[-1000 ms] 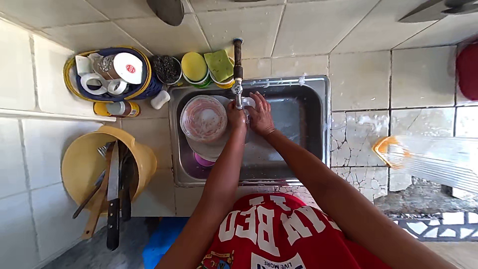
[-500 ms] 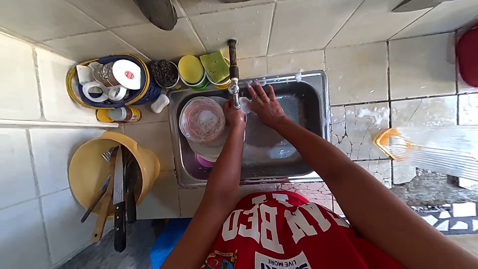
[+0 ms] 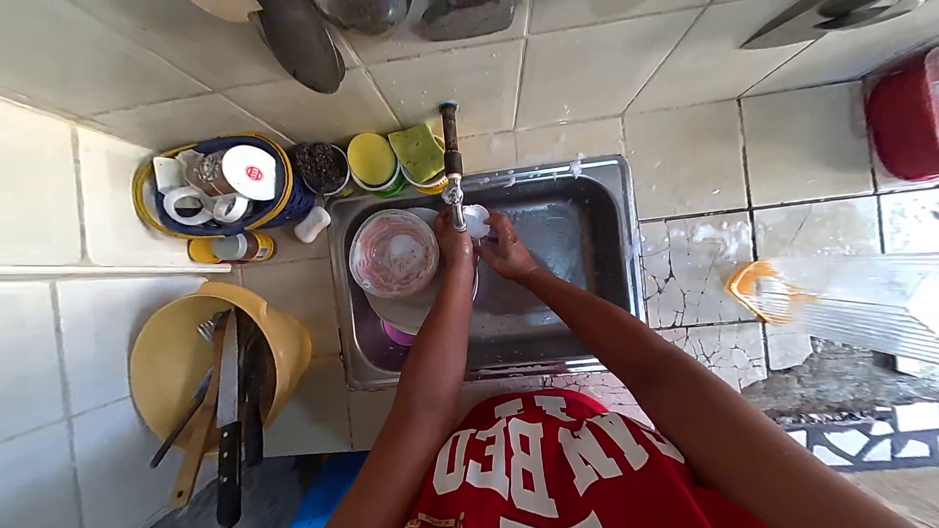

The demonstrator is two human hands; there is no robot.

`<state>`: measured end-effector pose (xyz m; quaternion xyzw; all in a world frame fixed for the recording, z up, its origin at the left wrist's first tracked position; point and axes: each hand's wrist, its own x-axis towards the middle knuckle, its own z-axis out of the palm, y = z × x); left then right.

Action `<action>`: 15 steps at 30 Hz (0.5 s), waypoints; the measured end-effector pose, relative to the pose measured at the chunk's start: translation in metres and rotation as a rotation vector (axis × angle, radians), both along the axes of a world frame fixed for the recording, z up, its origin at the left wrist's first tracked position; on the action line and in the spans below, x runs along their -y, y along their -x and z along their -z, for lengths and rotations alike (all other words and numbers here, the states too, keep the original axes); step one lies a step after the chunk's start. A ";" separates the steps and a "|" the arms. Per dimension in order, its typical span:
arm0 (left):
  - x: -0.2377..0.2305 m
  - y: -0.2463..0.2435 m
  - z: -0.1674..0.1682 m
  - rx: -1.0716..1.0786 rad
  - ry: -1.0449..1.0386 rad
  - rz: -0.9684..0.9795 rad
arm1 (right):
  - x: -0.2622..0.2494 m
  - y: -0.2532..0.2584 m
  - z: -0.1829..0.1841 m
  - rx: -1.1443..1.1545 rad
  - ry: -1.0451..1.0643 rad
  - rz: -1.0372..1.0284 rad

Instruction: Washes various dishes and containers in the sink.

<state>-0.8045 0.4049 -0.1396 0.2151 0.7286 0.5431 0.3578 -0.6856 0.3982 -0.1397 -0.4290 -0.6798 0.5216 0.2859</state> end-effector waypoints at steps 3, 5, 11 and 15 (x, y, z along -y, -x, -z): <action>0.001 -0.007 0.004 0.200 -0.047 -0.006 | -0.016 0.008 0.001 -0.150 0.124 0.089; 0.007 -0.013 -0.002 0.444 -0.132 -0.048 | -0.025 0.015 0.003 -0.221 0.330 0.119; 0.029 -0.020 -0.033 0.791 0.052 -0.149 | -0.050 -0.007 -0.006 -0.066 0.712 0.098; 0.029 -0.009 -0.040 0.741 0.156 -0.106 | -0.080 -0.038 -0.037 -0.239 1.044 0.090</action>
